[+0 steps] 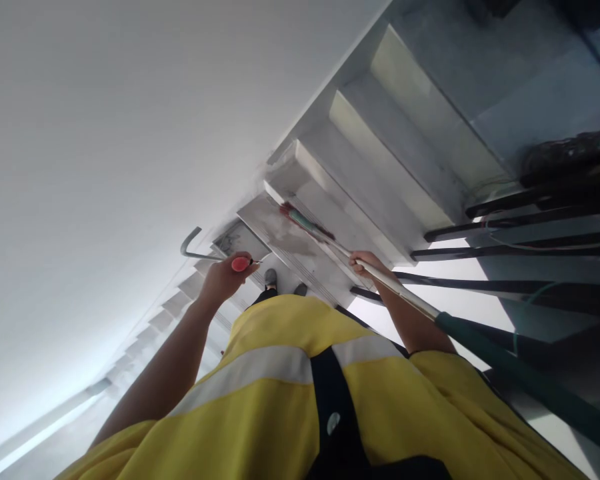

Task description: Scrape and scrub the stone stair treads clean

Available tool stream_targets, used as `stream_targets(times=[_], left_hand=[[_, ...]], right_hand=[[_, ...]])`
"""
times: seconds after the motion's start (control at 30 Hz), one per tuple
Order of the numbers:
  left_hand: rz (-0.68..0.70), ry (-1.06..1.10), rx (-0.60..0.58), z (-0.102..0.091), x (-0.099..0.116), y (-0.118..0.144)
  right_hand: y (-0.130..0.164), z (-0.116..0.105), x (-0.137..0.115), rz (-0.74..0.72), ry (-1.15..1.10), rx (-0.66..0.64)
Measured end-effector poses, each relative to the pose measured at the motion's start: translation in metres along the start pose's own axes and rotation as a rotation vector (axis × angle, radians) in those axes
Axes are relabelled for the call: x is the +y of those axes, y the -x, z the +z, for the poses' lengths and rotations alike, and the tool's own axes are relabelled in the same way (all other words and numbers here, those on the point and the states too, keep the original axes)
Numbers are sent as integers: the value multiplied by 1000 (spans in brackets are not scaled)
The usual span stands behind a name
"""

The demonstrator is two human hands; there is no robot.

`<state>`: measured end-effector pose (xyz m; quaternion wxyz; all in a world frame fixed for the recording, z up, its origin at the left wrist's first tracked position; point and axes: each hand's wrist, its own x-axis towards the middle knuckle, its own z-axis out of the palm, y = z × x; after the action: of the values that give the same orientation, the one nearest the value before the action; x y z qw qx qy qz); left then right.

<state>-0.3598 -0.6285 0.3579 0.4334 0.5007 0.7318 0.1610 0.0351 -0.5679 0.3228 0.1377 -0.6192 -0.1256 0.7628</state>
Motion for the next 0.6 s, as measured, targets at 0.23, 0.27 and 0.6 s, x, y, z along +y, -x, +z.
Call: stream_targets(times=[0.23,0.27,0.6], left_hand=[[49,53,-66,-2,7,-6],[57,49,-79,-2,8,-9],[192,-127,-278,16,27,-60]], right_hand=[[36,-4,6,-209,66,27],[51,-11,13,-218,85,59],[197,-41,85,121,570,361]])
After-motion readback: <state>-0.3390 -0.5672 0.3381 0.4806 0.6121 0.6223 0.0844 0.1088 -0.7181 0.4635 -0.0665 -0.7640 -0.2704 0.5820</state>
